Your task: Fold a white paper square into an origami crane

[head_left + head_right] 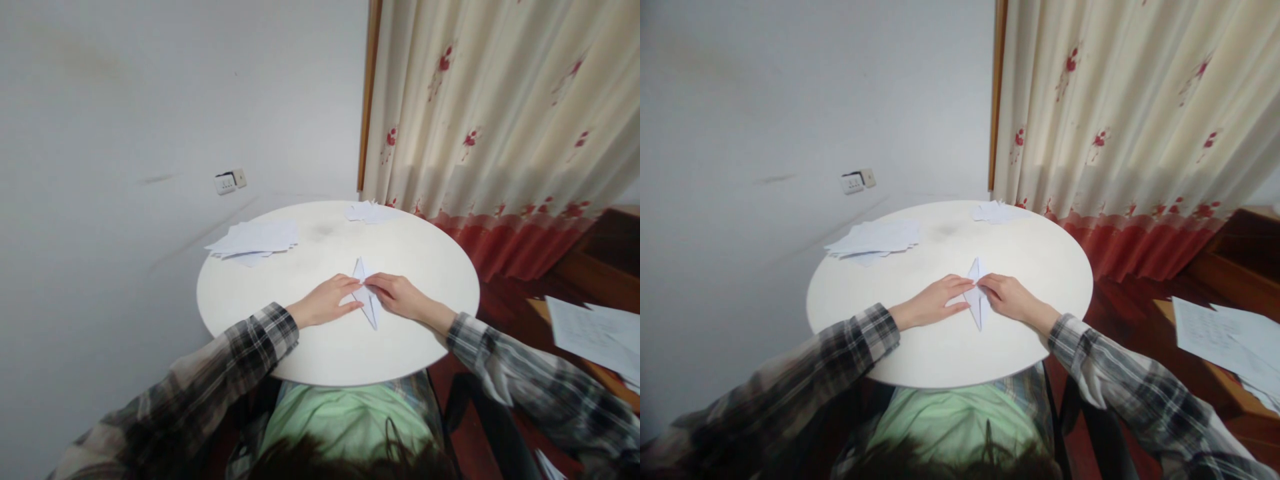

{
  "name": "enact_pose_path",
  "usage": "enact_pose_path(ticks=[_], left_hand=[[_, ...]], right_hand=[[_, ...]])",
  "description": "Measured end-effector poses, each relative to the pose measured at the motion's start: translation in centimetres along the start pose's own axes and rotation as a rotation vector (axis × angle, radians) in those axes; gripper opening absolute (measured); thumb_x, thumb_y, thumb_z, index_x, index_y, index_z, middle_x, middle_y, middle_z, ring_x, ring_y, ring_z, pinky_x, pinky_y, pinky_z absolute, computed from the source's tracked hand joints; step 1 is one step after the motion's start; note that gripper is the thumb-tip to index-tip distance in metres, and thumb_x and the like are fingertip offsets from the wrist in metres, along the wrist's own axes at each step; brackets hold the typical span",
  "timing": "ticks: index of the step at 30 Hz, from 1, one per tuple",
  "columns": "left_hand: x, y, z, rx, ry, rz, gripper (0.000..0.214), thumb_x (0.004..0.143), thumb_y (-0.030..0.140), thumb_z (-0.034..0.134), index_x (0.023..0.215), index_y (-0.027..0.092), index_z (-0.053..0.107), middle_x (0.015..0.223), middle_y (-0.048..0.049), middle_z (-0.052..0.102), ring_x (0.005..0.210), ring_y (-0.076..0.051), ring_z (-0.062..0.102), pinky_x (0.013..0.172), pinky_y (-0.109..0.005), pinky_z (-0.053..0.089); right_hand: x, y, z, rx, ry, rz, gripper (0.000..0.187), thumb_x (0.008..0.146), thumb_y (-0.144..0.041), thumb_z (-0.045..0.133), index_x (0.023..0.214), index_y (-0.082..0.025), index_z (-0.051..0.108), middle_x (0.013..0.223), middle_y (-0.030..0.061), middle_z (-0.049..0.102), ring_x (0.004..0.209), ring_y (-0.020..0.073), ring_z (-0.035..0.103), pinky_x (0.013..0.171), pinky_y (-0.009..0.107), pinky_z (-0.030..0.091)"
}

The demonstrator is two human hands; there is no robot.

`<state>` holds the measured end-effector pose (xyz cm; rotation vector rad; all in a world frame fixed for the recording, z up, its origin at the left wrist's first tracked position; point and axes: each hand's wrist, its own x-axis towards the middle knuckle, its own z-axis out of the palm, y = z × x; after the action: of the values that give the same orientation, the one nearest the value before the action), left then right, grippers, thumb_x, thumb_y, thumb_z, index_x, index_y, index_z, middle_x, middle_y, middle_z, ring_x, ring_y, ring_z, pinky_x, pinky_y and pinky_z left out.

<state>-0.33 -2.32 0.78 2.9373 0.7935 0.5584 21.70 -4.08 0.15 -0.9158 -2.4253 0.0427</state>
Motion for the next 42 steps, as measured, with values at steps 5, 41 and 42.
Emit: enact_pose_path(ticks=[5,41,42], left_hand=[[-0.3,-0.8,0.2,-0.05,0.012,0.018,0.039,0.089,0.04,0.04,0.118,0.018,0.053,0.122,-0.007,0.054,0.111,-0.018,0.046,0.098,-0.033,0.036],[-1.2,-1.0,-0.5,0.069,0.009,0.014,0.03,0.085,0.02,0.041,0.109,0.015,0.058,0.119,-0.0059,0.058,0.113,-0.014,0.05,0.1,-0.028,0.037],[-1.2,-1.0,-0.5,0.062,0.005,0.016,0.03,0.084,0.02,0.042,0.109,0.015,0.058,0.118,-0.006,0.058,0.112,-0.015,0.05,0.1,-0.028,0.037]], right_hand=[[-0.2,0.2,0.0,0.051,0.007,-0.01,0.036,0.08,-0.006,0.038,0.109,-0.016,0.056,0.108,0.0088,0.061,0.096,0.0163,0.059,0.085,0.032,0.048],[-0.2,0.5,0.1,-0.028,-0.016,-0.057,0.034,0.079,-0.012,0.043,0.105,-0.015,0.063,0.112,0.0089,0.063,0.103,0.0171,0.059,0.092,0.032,0.047],[-0.2,0.5,0.1,-0.031,-0.018,-0.063,0.034,0.08,-0.012,0.042,0.108,-0.015,0.062,0.112,0.009,0.062,0.103,0.0173,0.059,0.092,0.033,0.047]])
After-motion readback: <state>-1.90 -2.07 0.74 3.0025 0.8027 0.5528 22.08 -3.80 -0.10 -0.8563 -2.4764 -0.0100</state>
